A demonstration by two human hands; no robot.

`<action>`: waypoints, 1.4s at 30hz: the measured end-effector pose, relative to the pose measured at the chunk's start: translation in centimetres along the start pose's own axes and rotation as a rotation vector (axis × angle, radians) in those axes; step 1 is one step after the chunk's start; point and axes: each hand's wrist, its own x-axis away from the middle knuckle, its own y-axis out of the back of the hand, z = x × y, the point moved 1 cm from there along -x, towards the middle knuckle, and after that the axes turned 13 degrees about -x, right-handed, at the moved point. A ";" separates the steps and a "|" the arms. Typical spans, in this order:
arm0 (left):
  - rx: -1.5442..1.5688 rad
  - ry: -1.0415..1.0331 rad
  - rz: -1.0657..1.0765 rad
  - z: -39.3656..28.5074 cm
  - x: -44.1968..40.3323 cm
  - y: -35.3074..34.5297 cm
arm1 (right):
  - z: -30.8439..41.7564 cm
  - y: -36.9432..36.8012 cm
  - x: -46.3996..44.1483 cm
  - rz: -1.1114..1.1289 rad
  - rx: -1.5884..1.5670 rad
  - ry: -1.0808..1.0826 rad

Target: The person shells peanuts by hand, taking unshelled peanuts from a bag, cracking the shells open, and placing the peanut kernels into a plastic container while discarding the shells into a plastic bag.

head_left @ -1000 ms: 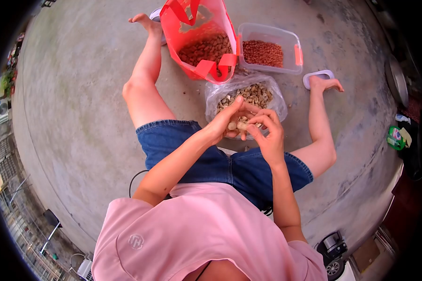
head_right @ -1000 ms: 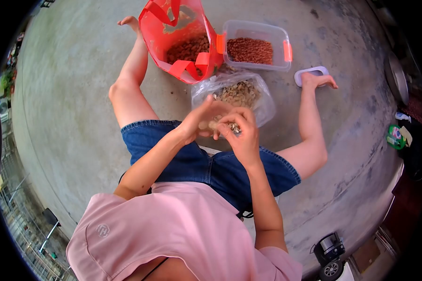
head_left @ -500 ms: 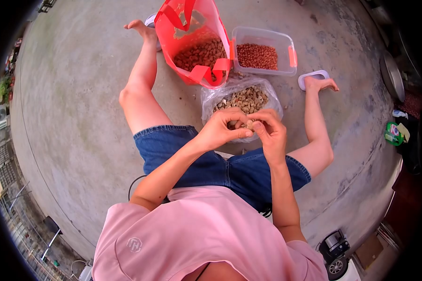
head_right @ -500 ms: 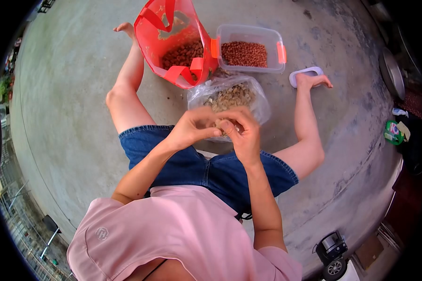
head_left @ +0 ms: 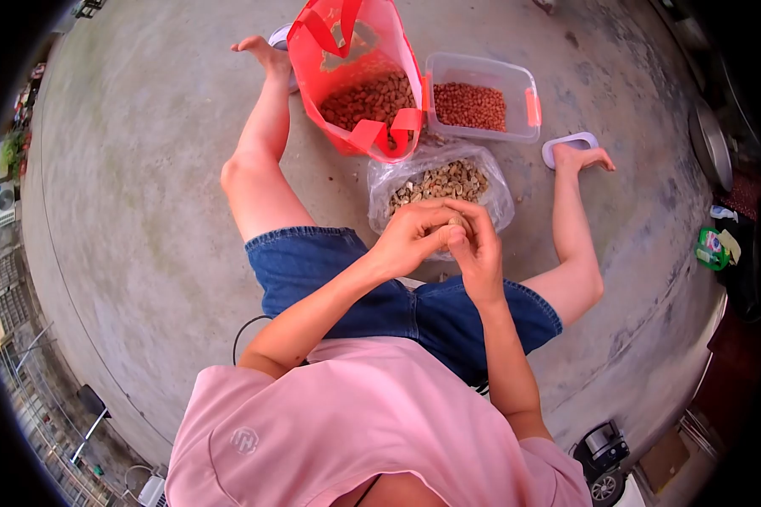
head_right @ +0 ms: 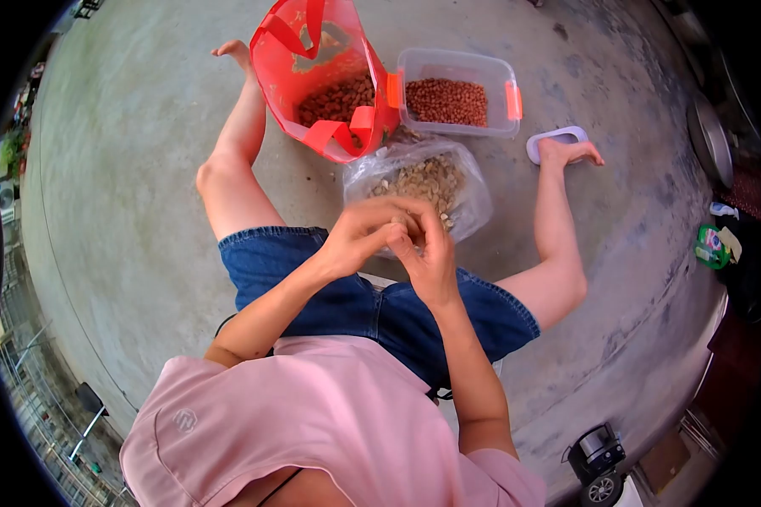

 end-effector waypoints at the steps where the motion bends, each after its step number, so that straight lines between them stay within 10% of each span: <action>1: 0.027 0.038 0.011 0.2 -0.1 -0.1 | 0.1 -0.3 -0.1 -0.032 0.151 0.029; 9: -0.078 0.233 0.103 3.3 0.0 -0.8 | -4.1 1.4 -0.6 -0.039 -0.154 -0.021; 13: -0.498 -0.186 0.029 3.3 -0.4 -0.2 | -2.6 0.8 -0.5 -0.064 -0.380 -0.118; 18: -0.379 -0.038 -0.074 2.2 -0.3 0.2 | -1.3 -0.1 -0.7 -0.156 -0.372 -0.091; 22: -0.550 0.198 0.230 -0.2 -0.5 1.3 | -2.1 1.7 -0.6 -0.146 -0.188 -0.020; 33: -0.132 -0.002 0.131 0.3 -0.3 0.1 | 0.0 0.9 -0.4 -0.033 0.630 0.350; 39: -0.278 -0.060 0.129 -0.4 -0.2 0.2 | 0.0 0.4 -0.5 -0.062 0.687 0.560; 42: -0.441 -0.218 0.057 -0.4 -0.2 0.0 | -0.6 -0.3 0.3 -0.153 0.397 0.263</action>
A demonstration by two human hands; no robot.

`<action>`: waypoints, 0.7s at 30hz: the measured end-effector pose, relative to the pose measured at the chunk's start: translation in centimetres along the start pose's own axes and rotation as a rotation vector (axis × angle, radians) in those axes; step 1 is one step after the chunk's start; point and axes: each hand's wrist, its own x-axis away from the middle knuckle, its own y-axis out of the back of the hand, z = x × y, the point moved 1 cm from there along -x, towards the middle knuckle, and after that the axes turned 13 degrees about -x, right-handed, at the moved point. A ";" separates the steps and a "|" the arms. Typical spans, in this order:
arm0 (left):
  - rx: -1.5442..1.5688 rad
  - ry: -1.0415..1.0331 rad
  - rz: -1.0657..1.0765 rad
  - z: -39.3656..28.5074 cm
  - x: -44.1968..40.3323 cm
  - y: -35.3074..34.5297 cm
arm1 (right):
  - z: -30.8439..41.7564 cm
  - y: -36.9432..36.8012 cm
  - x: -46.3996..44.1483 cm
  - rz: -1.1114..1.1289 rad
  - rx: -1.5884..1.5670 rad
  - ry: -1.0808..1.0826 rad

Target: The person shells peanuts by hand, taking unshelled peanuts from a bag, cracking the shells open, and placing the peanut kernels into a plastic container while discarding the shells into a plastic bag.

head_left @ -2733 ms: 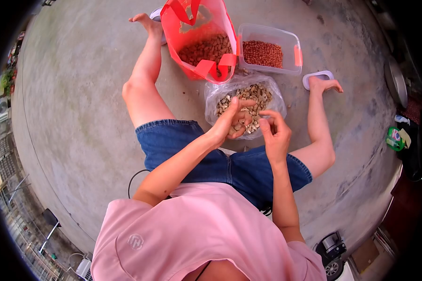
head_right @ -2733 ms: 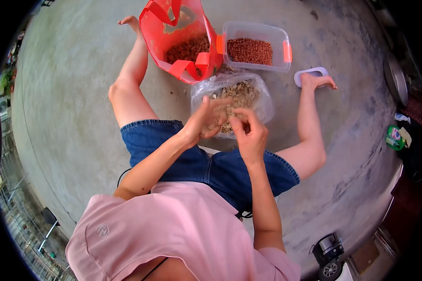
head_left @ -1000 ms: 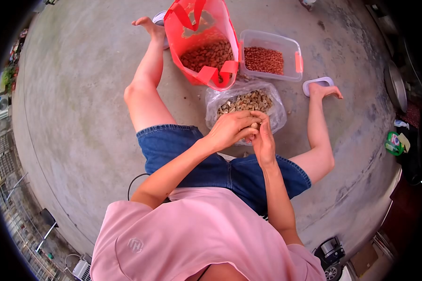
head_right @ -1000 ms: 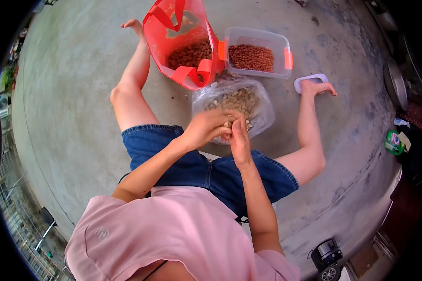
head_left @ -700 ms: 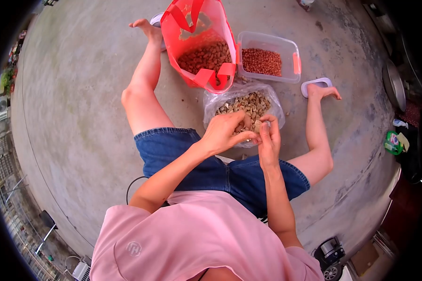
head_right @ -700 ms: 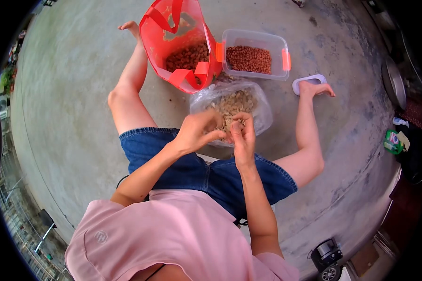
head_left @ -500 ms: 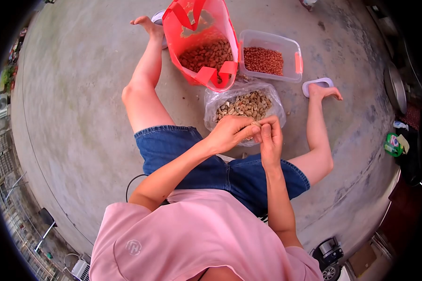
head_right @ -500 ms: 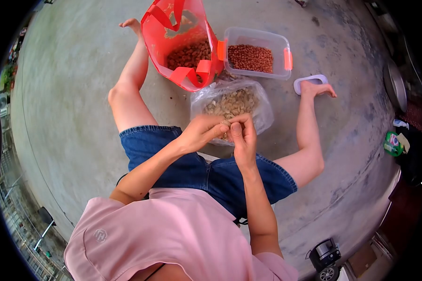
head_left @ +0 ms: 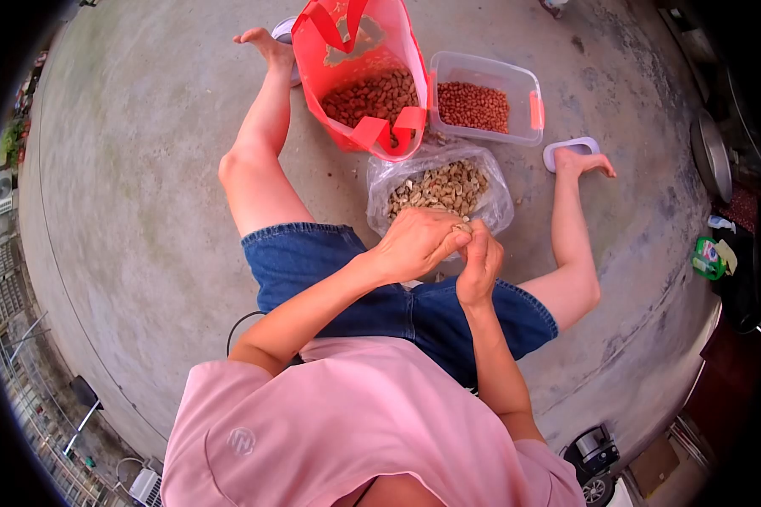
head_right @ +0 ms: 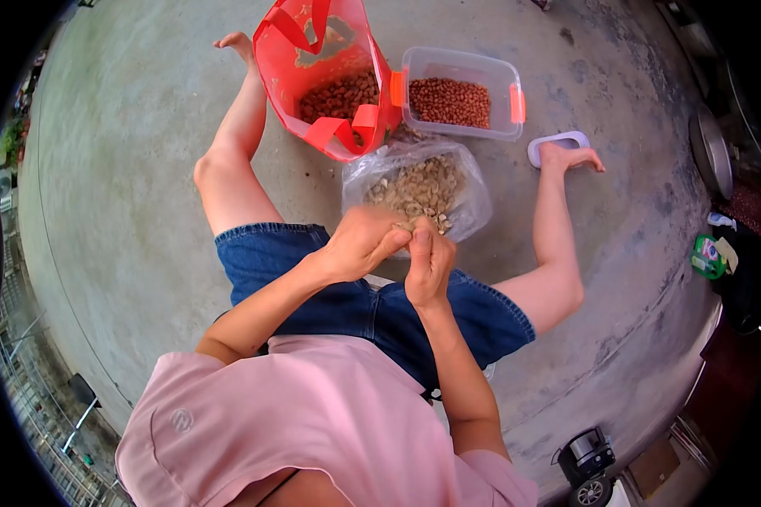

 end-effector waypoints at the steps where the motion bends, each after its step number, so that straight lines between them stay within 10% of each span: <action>1: -0.039 -0.048 -0.032 0.2 0.0 -0.2 | -0.1 -0.3 0.1 -0.042 -0.071 -0.103; 9: -0.305 0.037 -0.028 1.8 0.6 -1.9 | -1.9 -0.7 0.2 -0.193 -0.676 -0.629; 15: 0.108 0.220 0.025 1.4 0.2 -1.9 | -1.0 -0.1 -0.6 -0.096 0.225 0.180; 21: 0.263 0.225 -0.051 1.0 0.3 -1.8 | -1.5 -0.4 0.0 -0.109 0.133 0.087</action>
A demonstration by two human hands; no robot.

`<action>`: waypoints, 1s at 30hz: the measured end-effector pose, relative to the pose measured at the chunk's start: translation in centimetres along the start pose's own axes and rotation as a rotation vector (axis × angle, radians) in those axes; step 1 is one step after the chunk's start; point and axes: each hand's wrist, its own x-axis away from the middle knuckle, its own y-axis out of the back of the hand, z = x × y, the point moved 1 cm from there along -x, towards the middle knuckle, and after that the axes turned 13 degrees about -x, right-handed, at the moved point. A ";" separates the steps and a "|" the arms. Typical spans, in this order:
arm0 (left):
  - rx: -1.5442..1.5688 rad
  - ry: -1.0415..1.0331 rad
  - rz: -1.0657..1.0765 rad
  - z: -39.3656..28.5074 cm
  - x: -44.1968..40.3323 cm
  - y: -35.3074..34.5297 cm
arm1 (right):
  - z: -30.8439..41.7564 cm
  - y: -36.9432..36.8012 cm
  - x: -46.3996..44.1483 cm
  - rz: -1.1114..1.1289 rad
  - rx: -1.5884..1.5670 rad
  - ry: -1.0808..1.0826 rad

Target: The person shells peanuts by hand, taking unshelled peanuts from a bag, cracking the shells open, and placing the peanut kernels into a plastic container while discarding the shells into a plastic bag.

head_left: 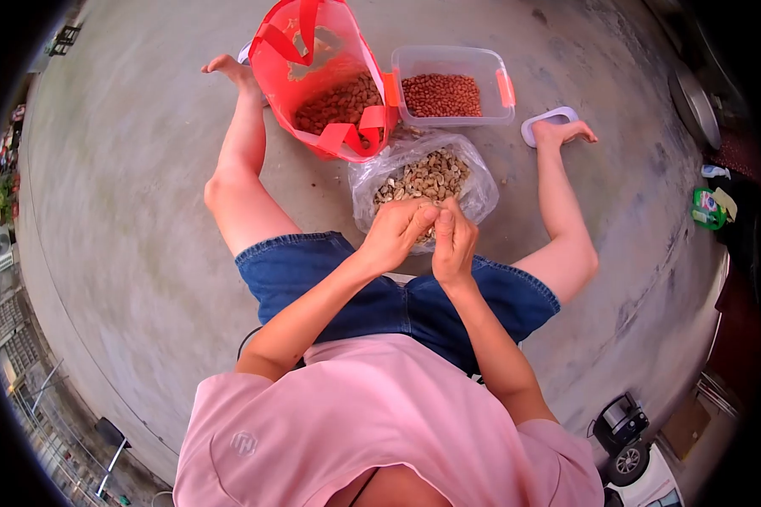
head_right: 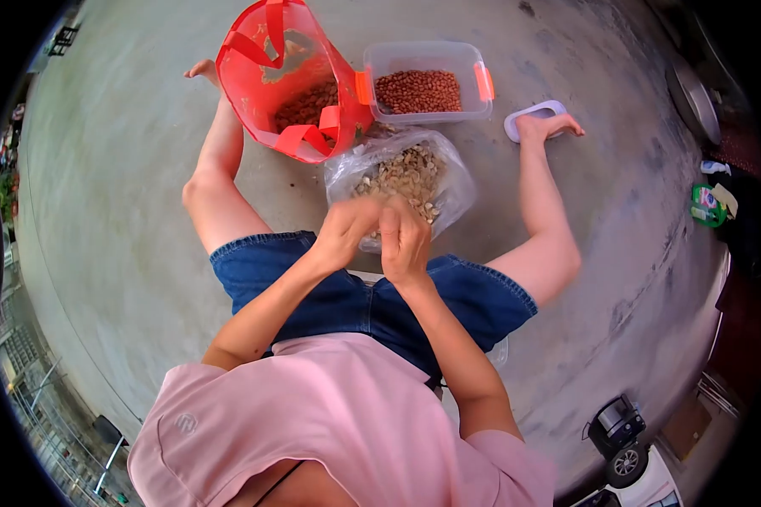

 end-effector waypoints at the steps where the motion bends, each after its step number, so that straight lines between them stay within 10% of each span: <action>1: -0.096 -0.023 -0.008 0.2 0.0 0.0 | -0.2 -0.3 0.1 -0.030 -0.079 -0.070; 14: -0.451 -0.228 0.111 2.0 -0.5 0.5 | -2.0 0.6 -0.2 -0.084 -1.095 -1.095; 18: -0.258 0.092 0.279 4.1 -0.3 0.7 | -3.2 1.7 0.4 0.008 -1.229 -1.015; 23: -0.808 0.180 0.335 3.7 -0.9 -0.6 | -2.9 3.0 0.6 -0.073 -1.076 -0.974; 30: -0.048 0.171 0.151 0.9 -0.9 -0.7 | -0.7 2.9 0.3 -0.138 -0.680 -0.862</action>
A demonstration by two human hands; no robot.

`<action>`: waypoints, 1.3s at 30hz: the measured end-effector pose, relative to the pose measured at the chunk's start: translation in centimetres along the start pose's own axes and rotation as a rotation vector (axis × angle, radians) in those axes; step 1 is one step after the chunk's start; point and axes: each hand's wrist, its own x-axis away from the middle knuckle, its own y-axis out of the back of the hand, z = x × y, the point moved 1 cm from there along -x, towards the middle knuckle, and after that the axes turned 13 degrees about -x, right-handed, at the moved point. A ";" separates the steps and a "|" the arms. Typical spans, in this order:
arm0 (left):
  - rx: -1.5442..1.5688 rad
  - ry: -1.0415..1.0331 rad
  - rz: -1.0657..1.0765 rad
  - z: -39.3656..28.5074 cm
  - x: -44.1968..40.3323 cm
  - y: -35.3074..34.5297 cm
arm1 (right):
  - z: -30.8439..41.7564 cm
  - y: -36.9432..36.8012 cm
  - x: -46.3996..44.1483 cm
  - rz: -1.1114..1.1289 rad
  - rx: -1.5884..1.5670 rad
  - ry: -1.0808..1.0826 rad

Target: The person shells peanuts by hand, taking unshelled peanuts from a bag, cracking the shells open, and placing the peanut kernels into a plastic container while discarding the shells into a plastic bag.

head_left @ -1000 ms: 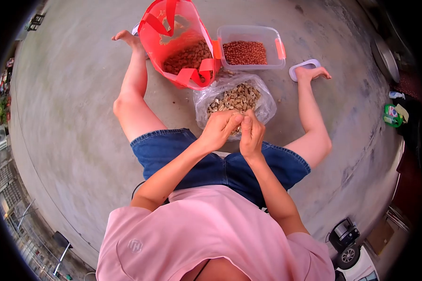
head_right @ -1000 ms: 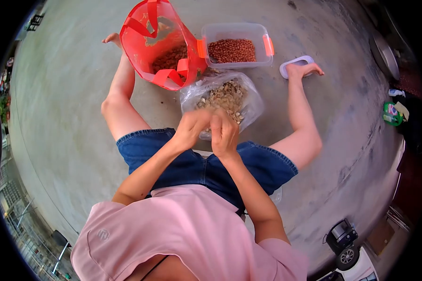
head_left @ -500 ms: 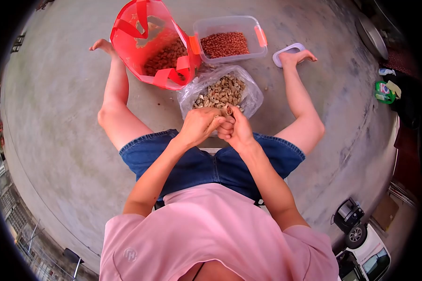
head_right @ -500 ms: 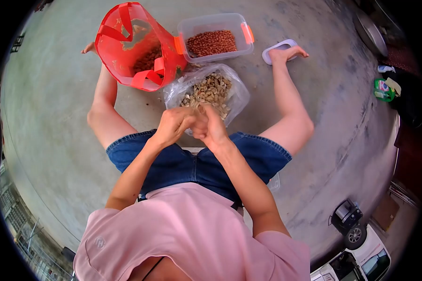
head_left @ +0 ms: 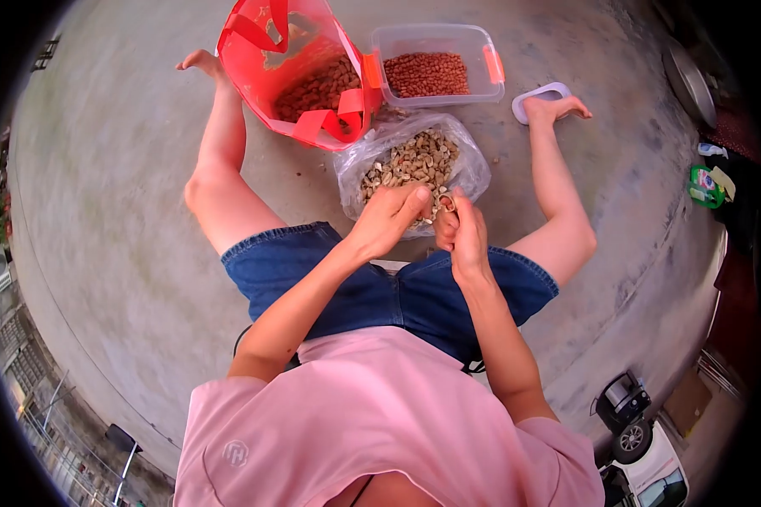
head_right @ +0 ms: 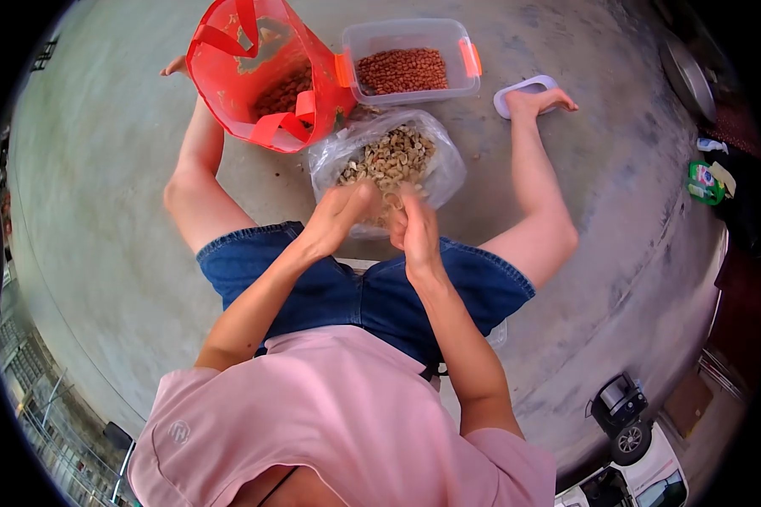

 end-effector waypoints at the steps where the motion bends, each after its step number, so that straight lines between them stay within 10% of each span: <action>1: 0.020 0.064 0.066 0.4 0.0 -0.2 | 0.1 -0.1 0.0 -0.014 0.058 0.041; 4: 0.568 0.509 0.151 0.1 -0.4 -0.4 | 0.7 -1.2 1.1 0.020 0.951 0.904; 9: 0.963 0.552 0.221 -0.4 -0.8 -1.2 | 1.1 -2.6 1.2 0.070 1.174 1.179; 17: 1.018 0.500 0.299 0.7 -0.4 -1.0 | 1.7 -1.2 0.9 0.001 0.756 0.657; 20: 0.509 0.469 0.203 -0.3 0.2 -0.1 | 1.1 0.8 -0.2 0.026 0.561 0.354; 23: 0.165 0.006 -0.013 -0.7 0.1 -0.8 | 1.0 0.4 -0.1 0.098 0.547 0.298; 29: 0.521 0.170 0.000 -1.4 0.0 -0.9 | 0.6 -1.0 0.7 0.244 0.777 0.684; 33: 0.668 0.293 0.102 -1.4 -0.3 -0.8 | 0.6 -0.1 0.5 0.330 0.421 0.448; 39: 0.895 0.499 0.308 1.0 -1.2 -2.0 | 2.8 -2.1 2.2 0.319 1.249 1.091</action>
